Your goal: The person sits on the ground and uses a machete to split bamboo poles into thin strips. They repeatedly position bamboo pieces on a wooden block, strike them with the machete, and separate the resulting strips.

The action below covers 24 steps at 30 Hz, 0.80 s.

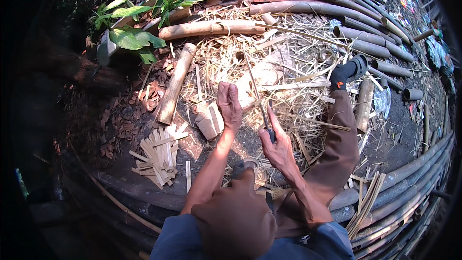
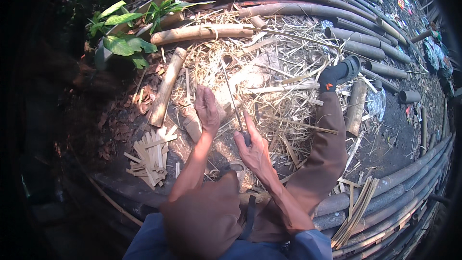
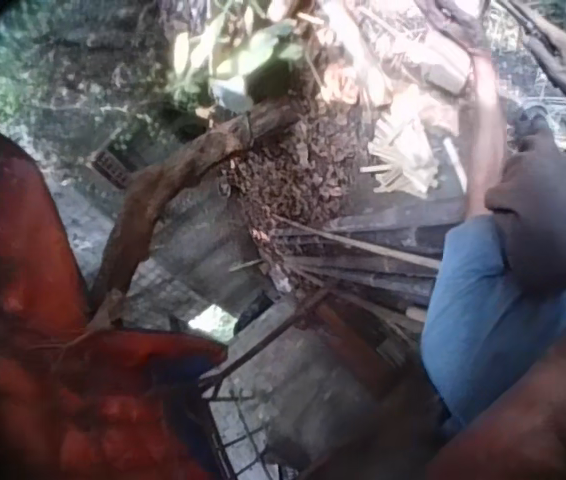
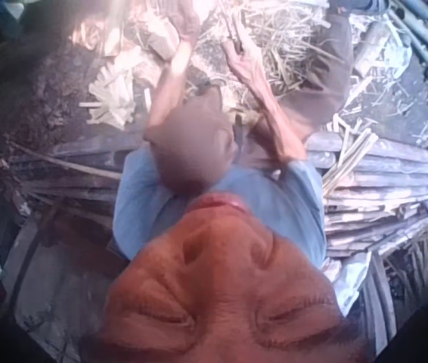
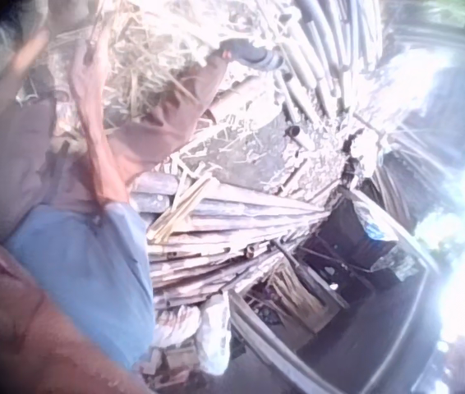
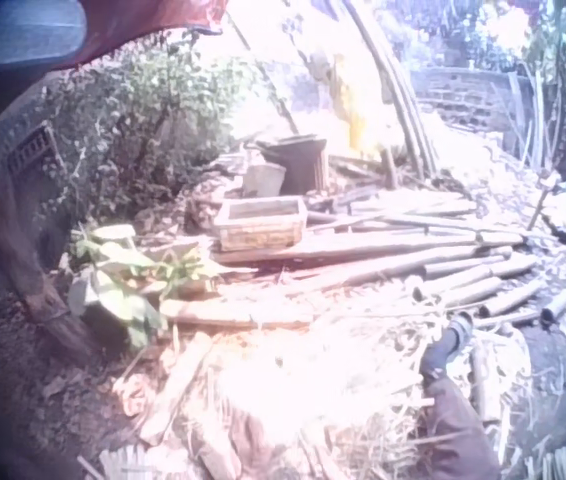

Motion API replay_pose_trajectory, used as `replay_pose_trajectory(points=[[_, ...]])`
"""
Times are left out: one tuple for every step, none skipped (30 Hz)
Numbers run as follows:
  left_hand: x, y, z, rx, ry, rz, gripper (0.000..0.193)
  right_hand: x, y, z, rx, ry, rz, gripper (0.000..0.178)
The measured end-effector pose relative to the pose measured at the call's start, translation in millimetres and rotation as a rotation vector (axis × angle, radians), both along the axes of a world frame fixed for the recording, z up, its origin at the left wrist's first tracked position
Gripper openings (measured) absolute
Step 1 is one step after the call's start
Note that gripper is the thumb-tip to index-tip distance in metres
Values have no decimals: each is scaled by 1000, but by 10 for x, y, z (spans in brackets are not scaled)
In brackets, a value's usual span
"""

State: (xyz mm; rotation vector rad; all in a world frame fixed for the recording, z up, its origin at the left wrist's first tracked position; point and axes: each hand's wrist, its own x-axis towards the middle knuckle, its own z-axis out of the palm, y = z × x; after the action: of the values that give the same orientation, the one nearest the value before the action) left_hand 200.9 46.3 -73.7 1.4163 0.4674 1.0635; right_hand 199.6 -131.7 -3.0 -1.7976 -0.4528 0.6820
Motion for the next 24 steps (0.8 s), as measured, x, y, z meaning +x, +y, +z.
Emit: replay_pose_trajectory(points=[[39, -113, -71, 83, 35, 93, 32, -47, 88, -53, 37, 20, -54, 64], [83, -237, -106, 49, 83, 112, 32, -51, 172, -154, 30, 31, -65, 64], [101, -359, -139, 14, 132, 130, 32, -39, 183, -188, 27, -29, -66, 65], [77, -415, -131, 114, 123, 179, 35, -54, 211, -205, 28, -79, -65, 66], [28, -434, -123, 51, 130, 145, 41, -57, 233, -152, 11, -44, -72, 67], [60, -461, -120, -120, 66, 78, 44, -38, 276, -185, 41, -88, -92, 69], [74, -529, -39, -300, 7, 6, 47, -36, 290, -234, 61, -129, -116, 70], [30, -408, -269, -155, 228, 91, 52, -34, 361, -222, 109, -177, -122, 71], [-73, -350, -499, -96, 330, 10, 53, -48, 394, -167, 72, -126, -76, 72], [-120, -314, -354, -160, 222, -38, 55, -36, 400, -107, 35, -71, -38, 73], [-148, -288, -205, -235, 107, -94, 56, -30, 383, -41, -17, -24, -6, 73], [-122, -170, -303, -249, 41, -148, 61, -27, 358, 63, -22, 0, 4, 73], [-109, -45, -355, -258, -26, -198, 68, -24, 311, 108, -9, 29, 13, 70], [-58, -3, -236, -241, -82, -164, 67, -18, 234, 88, 42, 34, 10, 68], [7, 30, -118, -224, -137, -130, 68, -20, 154, 66, 93, 39, 7, 66], [39, 48, -43, -188, -211, -135, 65, -42, 85, 163, 158, 127, -3, 63], [-6, 67, 59, -177, -217, -175, 60, -82, 56, 274, 228, 159, 3, 64], [-58, 102, 44, -190, -178, -194, 59, -80, 44, 406, 218, 186, 25, 65], [-48, 81, 70, -216, -153, -228, 58, -35, 8, 505, 196, 196, 32, 67], [-70, 20, 90, -197, -86, -234, 56, 4, -15, 482, 200, 144, 61, 65], [-45, -80, 107, -229, -146, -243, 55, 50, -33, 460, 208, 91, 89, 63], [-38, -165, 110, -246, -181, -296, 53, 93, -43, 463, 212, 39, 114, 61], [-30, -234, 116, -263, -215, -351, 52, 101, -15, 478, 294, 66, 112, 58], [-44, -270, 124, -172, -126, -353, 51, 98, -104, 581, 285, 286, 130, 60]])
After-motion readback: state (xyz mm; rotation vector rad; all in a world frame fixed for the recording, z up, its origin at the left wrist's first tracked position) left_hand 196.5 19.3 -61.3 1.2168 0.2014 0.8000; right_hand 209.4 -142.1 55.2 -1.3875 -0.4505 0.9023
